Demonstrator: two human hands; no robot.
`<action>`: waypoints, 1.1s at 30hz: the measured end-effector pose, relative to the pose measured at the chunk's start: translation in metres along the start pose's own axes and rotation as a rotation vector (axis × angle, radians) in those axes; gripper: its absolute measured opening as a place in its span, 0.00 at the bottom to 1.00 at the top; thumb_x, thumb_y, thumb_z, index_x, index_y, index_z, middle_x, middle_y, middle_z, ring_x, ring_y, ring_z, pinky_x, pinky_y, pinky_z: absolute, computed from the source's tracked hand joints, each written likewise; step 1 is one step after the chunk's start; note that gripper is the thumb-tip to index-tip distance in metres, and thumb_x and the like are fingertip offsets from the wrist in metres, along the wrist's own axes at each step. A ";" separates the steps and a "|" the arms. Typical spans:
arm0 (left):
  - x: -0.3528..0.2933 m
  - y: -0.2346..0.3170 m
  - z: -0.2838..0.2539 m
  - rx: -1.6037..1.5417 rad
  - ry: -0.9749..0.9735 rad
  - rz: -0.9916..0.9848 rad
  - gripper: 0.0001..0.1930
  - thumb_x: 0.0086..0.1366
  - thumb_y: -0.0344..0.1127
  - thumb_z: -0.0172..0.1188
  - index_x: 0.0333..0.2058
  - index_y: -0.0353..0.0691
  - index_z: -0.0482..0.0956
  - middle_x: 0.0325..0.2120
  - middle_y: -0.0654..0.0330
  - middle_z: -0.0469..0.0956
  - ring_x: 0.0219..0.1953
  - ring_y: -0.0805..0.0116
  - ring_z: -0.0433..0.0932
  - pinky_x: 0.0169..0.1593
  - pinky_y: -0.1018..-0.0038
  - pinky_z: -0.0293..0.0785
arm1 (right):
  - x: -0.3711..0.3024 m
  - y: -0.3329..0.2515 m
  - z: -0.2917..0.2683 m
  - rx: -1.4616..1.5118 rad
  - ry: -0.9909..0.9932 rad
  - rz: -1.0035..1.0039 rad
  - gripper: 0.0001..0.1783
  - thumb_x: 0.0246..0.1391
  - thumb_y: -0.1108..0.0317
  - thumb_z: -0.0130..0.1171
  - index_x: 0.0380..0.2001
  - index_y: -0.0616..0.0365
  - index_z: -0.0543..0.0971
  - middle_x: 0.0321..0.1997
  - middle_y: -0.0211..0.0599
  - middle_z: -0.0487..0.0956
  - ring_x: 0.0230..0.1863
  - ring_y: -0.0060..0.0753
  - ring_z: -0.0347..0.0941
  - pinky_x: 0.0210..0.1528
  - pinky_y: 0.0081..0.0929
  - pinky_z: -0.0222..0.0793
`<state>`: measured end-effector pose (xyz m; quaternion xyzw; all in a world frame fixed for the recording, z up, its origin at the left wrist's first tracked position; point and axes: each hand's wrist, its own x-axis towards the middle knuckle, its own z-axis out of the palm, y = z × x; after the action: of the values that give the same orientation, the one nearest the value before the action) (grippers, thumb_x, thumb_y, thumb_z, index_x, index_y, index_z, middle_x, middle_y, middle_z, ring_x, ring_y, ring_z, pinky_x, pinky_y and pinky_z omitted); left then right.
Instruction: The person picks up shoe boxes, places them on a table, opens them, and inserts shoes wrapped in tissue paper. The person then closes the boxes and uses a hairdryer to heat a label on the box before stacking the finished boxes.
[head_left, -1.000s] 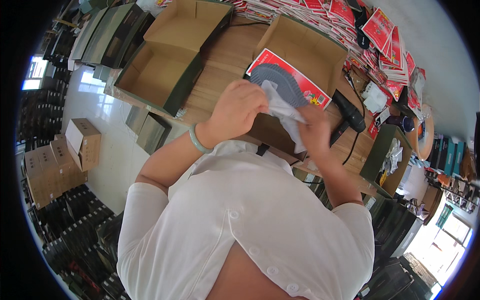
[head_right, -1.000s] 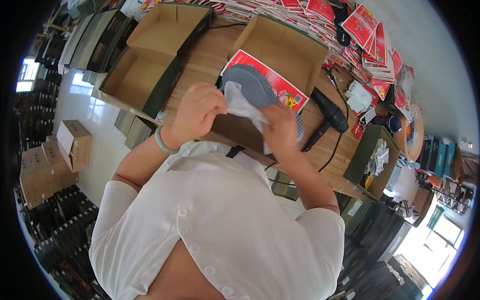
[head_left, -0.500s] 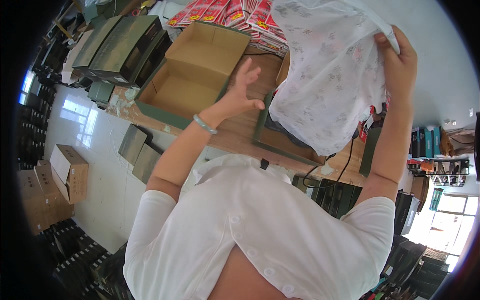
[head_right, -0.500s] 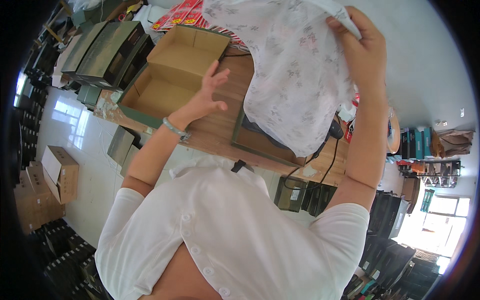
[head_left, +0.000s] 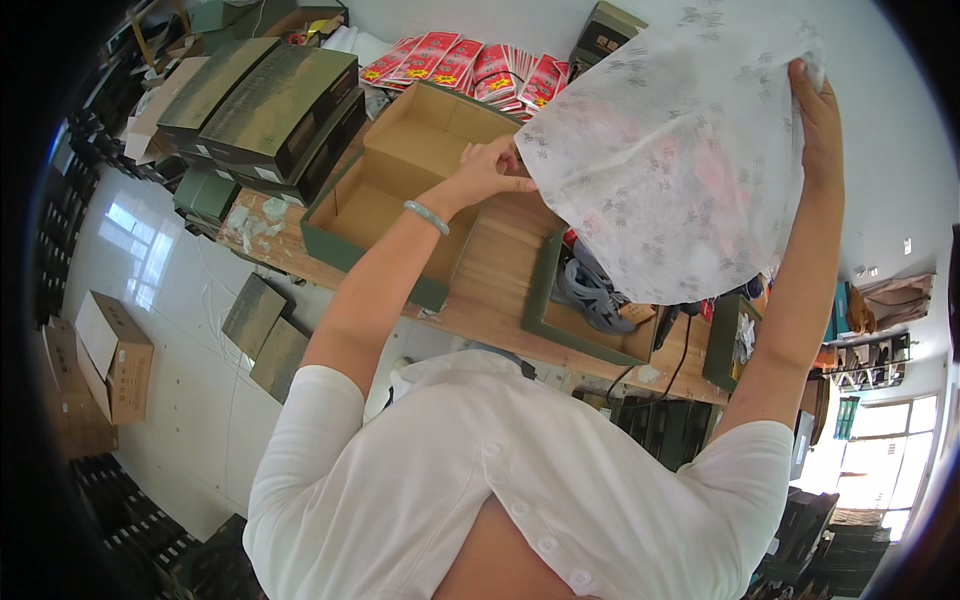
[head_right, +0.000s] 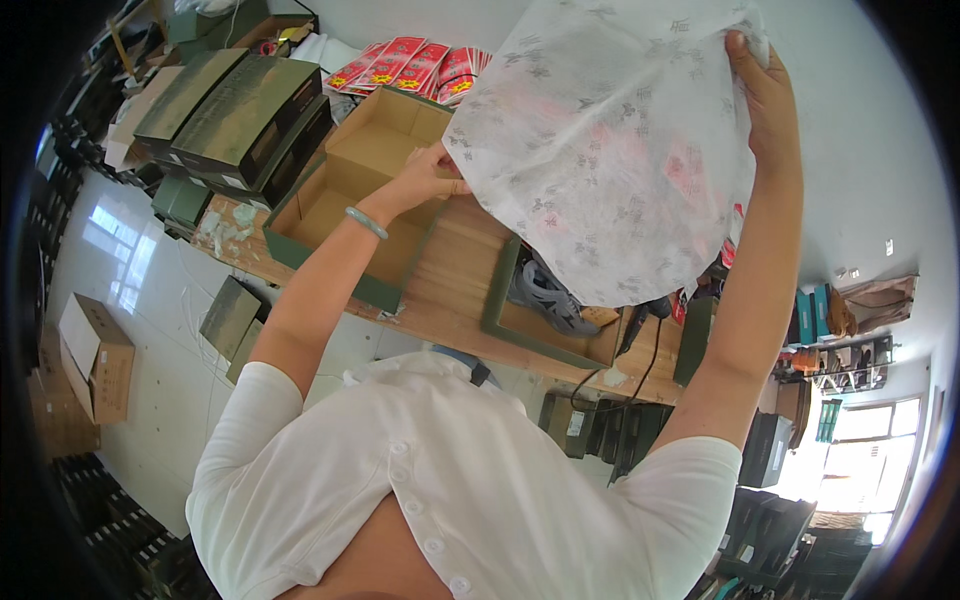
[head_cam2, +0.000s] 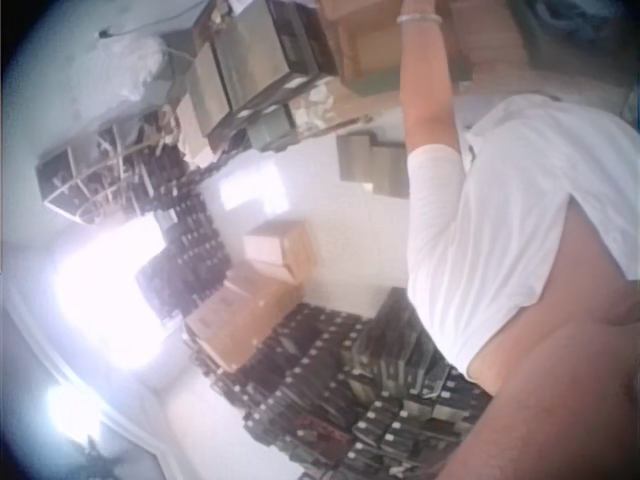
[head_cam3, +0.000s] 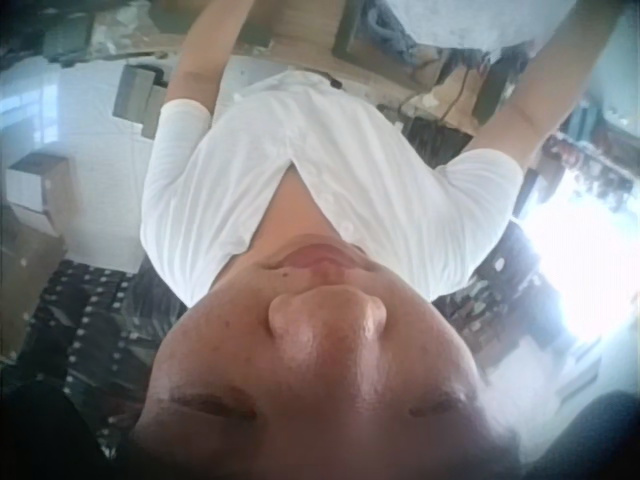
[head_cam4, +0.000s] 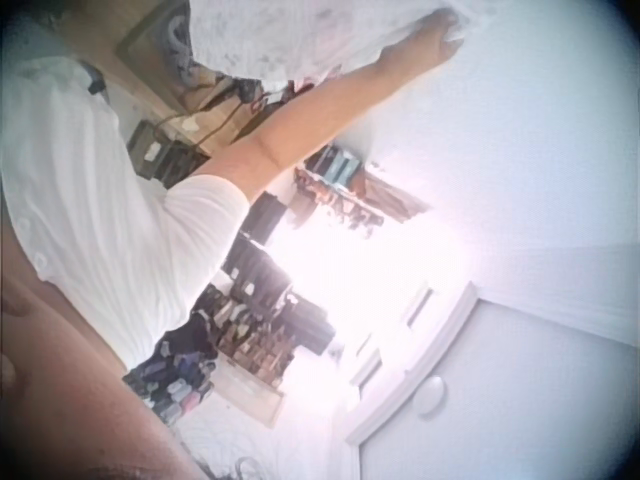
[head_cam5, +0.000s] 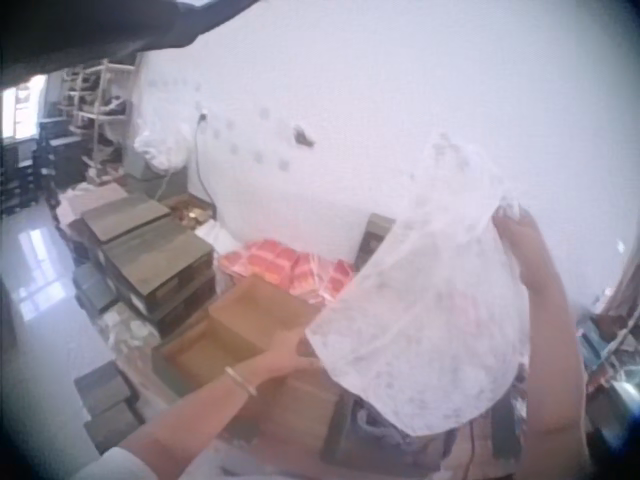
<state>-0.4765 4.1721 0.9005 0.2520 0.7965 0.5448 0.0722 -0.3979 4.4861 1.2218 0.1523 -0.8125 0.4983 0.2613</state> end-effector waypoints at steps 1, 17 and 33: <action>0.000 -0.005 -0.004 0.115 0.002 0.036 0.36 0.45 0.52 0.76 0.51 0.46 0.74 0.44 0.57 0.75 0.54 0.58 0.68 0.62 0.59 0.57 | 0.011 0.012 0.002 -0.033 0.001 0.017 0.32 0.54 0.45 0.63 0.50 0.63 0.76 0.45 0.35 0.80 0.46 0.25 0.74 0.48 0.23 0.69; -0.081 -0.038 -0.031 -0.929 0.272 -0.253 0.17 0.66 0.35 0.59 0.51 0.36 0.75 0.46 0.63 0.79 0.48 0.73 0.76 0.54 0.73 0.69 | 0.159 0.355 0.240 -0.267 -0.255 0.159 0.29 0.53 0.47 0.61 0.48 0.61 0.78 0.49 0.53 0.79 0.49 0.45 0.76 0.51 0.34 0.69; -0.134 -0.184 -0.122 0.204 0.741 -0.802 0.16 0.62 0.43 0.66 0.27 0.39 0.71 0.19 0.71 0.65 0.22 0.81 0.60 0.26 0.78 0.60 | 0.048 0.468 0.472 -0.697 -0.378 -0.098 0.41 0.51 0.46 0.62 0.64 0.48 0.60 0.60 0.39 0.63 0.63 0.44 0.57 0.63 0.45 0.50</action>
<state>-0.4681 3.9550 0.7607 -0.2738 0.8509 0.4469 -0.0356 -0.8037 4.2805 0.7350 0.1821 -0.9585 0.1430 0.1667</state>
